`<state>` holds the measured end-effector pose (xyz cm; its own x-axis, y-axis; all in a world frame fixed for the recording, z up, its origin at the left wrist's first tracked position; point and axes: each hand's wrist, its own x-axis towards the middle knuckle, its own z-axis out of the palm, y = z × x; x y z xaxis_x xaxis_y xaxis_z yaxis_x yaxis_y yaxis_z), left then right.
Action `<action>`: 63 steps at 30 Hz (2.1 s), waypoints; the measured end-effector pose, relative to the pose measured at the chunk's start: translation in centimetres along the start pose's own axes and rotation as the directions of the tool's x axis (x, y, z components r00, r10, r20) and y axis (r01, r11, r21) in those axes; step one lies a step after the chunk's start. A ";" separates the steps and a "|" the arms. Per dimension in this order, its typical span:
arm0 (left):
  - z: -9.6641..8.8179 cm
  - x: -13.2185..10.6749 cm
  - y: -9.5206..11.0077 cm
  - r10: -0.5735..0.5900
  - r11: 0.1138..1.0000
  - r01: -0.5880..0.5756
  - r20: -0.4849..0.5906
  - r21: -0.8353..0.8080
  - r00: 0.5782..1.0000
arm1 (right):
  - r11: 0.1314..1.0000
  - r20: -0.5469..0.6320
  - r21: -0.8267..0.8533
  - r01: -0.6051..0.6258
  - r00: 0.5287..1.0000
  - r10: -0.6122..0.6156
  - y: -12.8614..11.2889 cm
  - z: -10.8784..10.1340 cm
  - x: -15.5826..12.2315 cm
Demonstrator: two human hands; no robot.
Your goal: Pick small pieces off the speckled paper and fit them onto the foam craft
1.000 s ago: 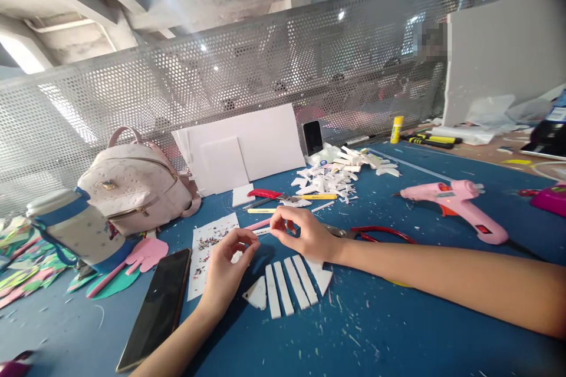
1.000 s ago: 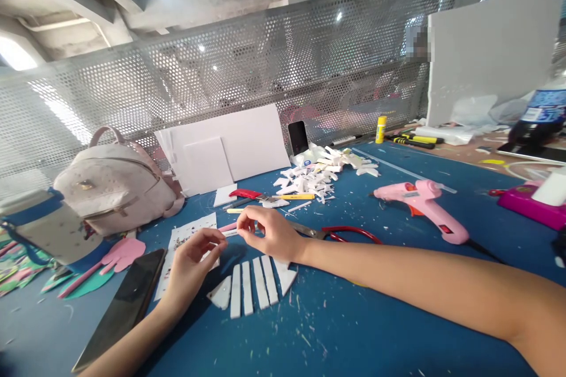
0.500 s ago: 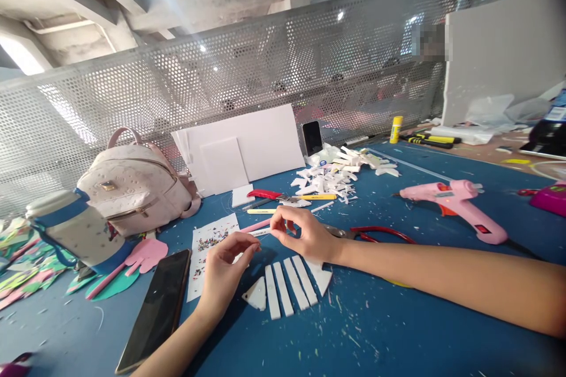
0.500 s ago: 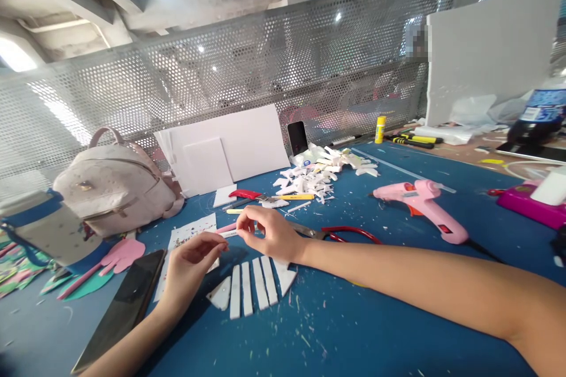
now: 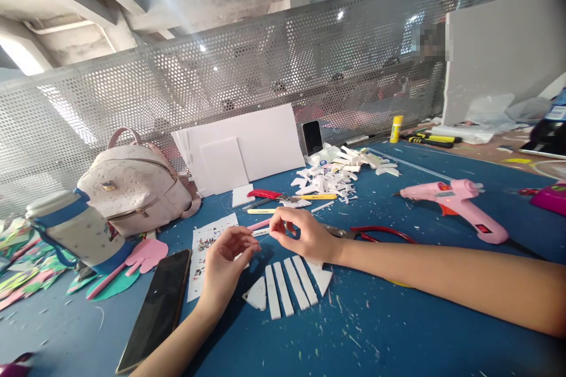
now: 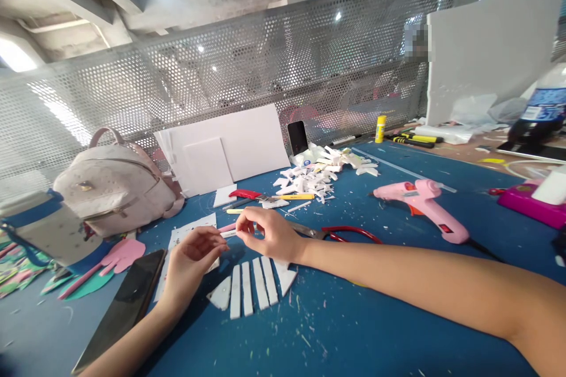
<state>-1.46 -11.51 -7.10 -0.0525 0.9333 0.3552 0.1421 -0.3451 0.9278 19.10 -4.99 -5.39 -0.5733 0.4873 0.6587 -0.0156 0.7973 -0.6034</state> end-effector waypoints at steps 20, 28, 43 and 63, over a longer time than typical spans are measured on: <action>0.2 -0.1 0.5 0.014 0.999 -0.013 -0.006 0.051 1.000 | 1.000 0.010 -0.027 -0.010 1.000 0.010 0.1 0.1 0.0; 0.2 -0.2 0.4 0.007 0.997 -0.006 -0.021 0.074 1.000 | 1.000 0.007 -0.027 -0.016 1.000 0.017 0.2 0.0 -0.1; 0.1 0.0 0.2 0.019 0.998 -0.018 -0.017 0.062 1.000 | 1.000 0.015 -0.023 -0.017 1.000 0.017 0.1 0.0 0.0; 0.5 -0.4 0.3 0.015 0.997 -0.015 0.009 0.069 1.000 | 0.973 0.039 -0.222 0.070 0.997 -0.062 0.3 0.2 -0.3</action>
<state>-0.93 -11.95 -6.97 -0.0415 0.9290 0.3676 0.2108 -0.3515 0.9121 19.06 -4.95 -5.85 -0.6030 0.4223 0.6768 0.1270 0.8884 -0.4412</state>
